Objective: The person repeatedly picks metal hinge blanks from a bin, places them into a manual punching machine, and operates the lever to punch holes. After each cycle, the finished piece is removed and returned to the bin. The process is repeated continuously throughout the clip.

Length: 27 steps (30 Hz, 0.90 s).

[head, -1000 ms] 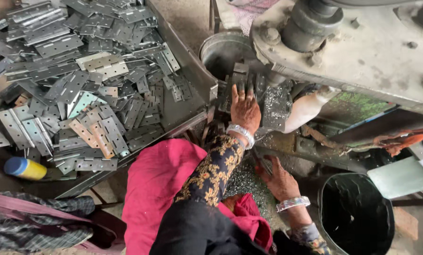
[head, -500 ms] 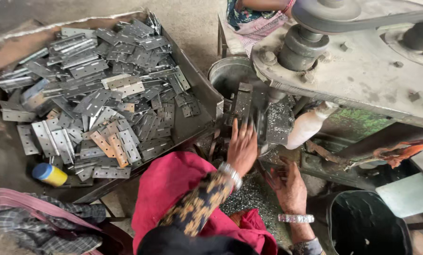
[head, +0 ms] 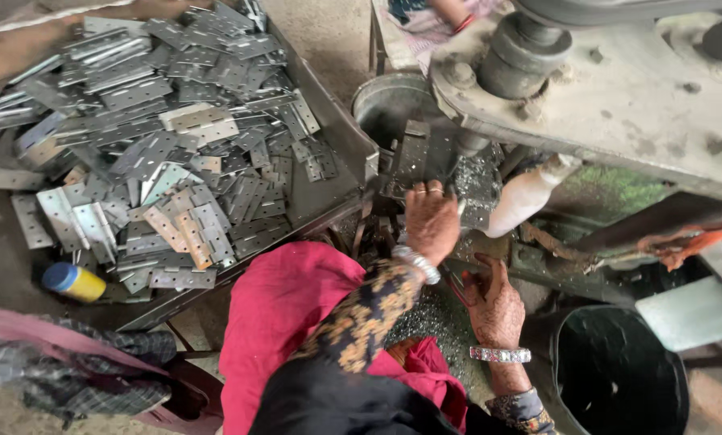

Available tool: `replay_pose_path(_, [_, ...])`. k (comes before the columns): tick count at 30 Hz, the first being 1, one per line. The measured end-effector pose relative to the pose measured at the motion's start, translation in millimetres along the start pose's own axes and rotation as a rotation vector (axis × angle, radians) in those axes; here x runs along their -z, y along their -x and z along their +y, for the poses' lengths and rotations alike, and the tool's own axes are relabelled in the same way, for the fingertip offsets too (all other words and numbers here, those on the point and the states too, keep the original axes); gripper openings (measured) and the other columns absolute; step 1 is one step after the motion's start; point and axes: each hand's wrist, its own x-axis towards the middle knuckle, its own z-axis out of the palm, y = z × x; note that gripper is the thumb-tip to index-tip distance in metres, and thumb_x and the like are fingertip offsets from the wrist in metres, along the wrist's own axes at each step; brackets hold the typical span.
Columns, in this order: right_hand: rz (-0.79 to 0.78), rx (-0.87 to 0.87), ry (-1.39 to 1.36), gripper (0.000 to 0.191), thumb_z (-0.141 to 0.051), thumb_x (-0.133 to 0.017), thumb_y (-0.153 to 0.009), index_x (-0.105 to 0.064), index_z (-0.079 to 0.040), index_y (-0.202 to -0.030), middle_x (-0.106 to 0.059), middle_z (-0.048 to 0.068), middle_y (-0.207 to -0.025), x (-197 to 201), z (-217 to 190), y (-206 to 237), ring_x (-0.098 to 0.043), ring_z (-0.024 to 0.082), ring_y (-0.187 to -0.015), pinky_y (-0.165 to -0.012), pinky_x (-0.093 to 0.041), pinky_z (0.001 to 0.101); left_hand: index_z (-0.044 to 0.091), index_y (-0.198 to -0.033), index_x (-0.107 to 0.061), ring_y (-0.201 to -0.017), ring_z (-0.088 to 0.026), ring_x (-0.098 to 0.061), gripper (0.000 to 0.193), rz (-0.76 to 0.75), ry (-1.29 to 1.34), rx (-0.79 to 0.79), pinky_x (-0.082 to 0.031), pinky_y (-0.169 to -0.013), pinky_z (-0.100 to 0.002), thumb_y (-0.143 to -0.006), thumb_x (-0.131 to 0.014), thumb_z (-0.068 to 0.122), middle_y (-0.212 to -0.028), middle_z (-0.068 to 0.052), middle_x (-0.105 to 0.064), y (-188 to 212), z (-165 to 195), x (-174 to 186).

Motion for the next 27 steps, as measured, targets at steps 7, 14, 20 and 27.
replay_pose_path(7, [-0.027,-0.052,0.169,0.051,-0.039,-0.073,-0.09,-0.056,-0.024,-0.136,-0.077,0.011,-0.094,-5,0,-2,-0.073,0.037,-0.088,-0.072,-0.054,0.0504,-0.002,-0.13,-0.066,-0.149,-0.033,-0.037,0.05,0.167,-0.324,-0.191,-0.013,-0.125,-0.058,-0.096,-0.054,0.033,-0.157,-0.015,-0.049,42,-30,3])
replay_pose_path(14, [-0.157,-0.027,0.311,0.059,-0.043,-0.072,-0.091,-0.05,-0.018,-0.14,-0.075,0.019,-0.096,-33,46,1,-0.072,0.042,-0.089,-0.072,-0.055,0.0533,-0.002,-0.14,-0.055,-0.15,-0.035,-0.031,0.063,0.052,-0.378,-0.058,-0.002,-0.123,-0.059,-0.1,-0.046,0.046,-0.156,-0.014,-0.045,-1,-19,0])
replay_pose_path(20, [-0.298,-0.059,0.306,0.054,-0.046,-0.065,-0.09,-0.055,-0.013,-0.132,-0.074,0.024,-0.1,-78,102,26,-0.071,0.045,-0.093,-0.077,-0.056,0.0546,-0.001,-0.14,-0.058,-0.147,-0.033,-0.036,0.058,0.111,-0.382,-0.082,-0.002,-0.124,-0.058,-0.099,-0.048,0.04,-0.154,-0.012,-0.05,12,-17,5])
replay_pose_path(27, [-0.371,-0.004,0.294,0.059,-0.052,-0.064,-0.091,-0.05,-0.014,-0.134,-0.071,0.029,-0.099,-62,100,2,-0.067,0.049,-0.096,-0.079,-0.052,0.0578,0.004,-0.13,-0.068,-0.144,-0.034,-0.04,0.044,0.028,-0.432,-0.106,-0.003,-0.123,-0.06,-0.097,-0.049,0.027,-0.151,-0.013,-0.054,21,-17,16])
